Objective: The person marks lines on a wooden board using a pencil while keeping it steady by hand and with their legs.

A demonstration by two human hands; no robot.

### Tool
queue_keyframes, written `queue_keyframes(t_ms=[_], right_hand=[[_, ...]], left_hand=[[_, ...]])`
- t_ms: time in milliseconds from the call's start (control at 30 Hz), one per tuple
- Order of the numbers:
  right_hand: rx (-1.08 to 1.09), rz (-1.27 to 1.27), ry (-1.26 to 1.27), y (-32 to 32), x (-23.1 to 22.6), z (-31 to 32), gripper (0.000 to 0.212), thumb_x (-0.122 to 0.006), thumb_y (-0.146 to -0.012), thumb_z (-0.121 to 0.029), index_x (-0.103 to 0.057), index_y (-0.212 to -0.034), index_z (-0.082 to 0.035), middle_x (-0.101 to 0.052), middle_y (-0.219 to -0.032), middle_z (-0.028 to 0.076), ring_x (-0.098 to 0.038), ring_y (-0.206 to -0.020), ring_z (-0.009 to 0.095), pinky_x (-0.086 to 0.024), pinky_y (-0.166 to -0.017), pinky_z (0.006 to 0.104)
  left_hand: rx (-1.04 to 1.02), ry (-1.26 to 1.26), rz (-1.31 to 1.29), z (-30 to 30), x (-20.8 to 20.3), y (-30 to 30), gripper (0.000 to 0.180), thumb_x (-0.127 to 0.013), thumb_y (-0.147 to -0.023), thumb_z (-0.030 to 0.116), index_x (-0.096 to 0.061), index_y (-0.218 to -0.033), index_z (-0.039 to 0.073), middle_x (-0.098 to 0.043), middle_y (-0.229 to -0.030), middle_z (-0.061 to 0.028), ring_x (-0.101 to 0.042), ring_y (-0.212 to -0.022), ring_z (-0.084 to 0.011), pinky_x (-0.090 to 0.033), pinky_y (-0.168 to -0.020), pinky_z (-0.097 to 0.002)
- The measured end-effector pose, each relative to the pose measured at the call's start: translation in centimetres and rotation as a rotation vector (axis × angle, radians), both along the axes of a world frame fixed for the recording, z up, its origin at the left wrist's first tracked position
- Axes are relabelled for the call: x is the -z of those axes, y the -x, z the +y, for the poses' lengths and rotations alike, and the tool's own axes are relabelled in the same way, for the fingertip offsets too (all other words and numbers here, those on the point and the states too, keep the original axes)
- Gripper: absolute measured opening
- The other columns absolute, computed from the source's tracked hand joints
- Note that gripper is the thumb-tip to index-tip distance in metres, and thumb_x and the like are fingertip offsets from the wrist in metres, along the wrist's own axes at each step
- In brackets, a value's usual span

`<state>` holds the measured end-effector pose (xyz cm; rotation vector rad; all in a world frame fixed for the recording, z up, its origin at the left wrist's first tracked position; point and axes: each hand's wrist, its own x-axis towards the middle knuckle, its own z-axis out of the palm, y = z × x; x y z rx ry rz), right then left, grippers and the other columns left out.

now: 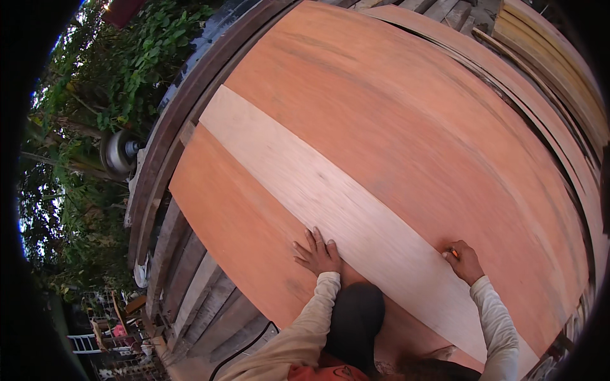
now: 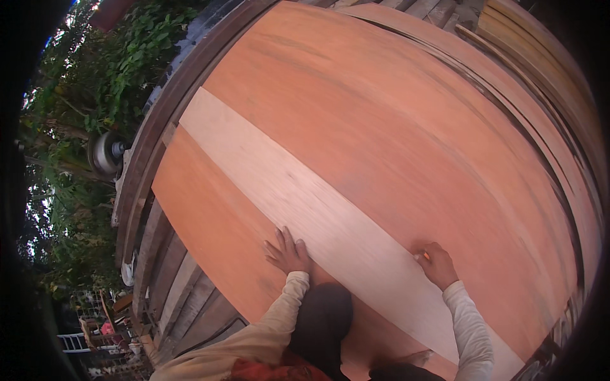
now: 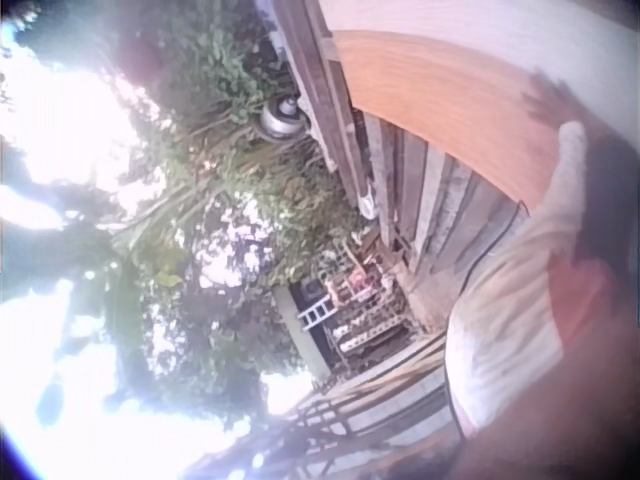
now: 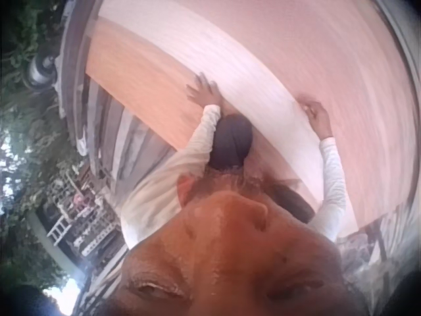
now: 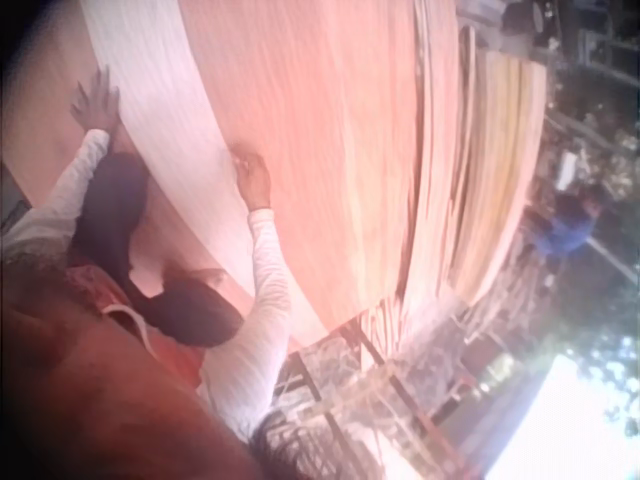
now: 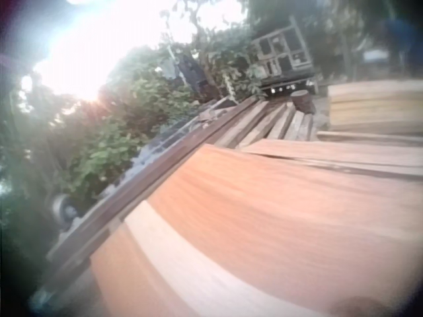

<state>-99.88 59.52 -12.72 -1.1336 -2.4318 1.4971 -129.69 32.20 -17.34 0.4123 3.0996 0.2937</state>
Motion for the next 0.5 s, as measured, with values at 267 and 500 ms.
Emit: queue_keyframes(t_ms=[267,500], right_hand=[[0.653,-0.244,0.224,-22.0,-5.7,-3.8,0.028,-0.062,-0.099,-0.025,-0.067,-0.109,0.0,-0.065,-0.093,0.009,-0.065,-0.07,0.017,-0.054,-0.062,0.0321],[1.554,-0.149,0.261,-33.7,3.7,-17.1,0.031,-0.057,-0.099,-0.032,-0.062,-0.112,-0.004,-0.063,-0.087,0.006,-0.065,-0.067,0.016,-0.048,-0.055,0.0314]], left_hand=[[0.102,0.175,0.057,4.2,3.5,1.2,0.064,-0.035,-0.1,0.053,-0.029,-0.16,0.03,-0.026,-0.167,0.0041,-0.011,-0.152,-0.0482,-0.007,-0.114,-0.0721],[-0.091,0.311,0.302,-0.5,4.1,3.8,0.061,-0.025,-0.103,0.063,-0.024,-0.16,0.042,-0.027,-0.165,0.0208,-0.027,-0.148,-0.0404,-0.022,-0.112,-0.0611]])
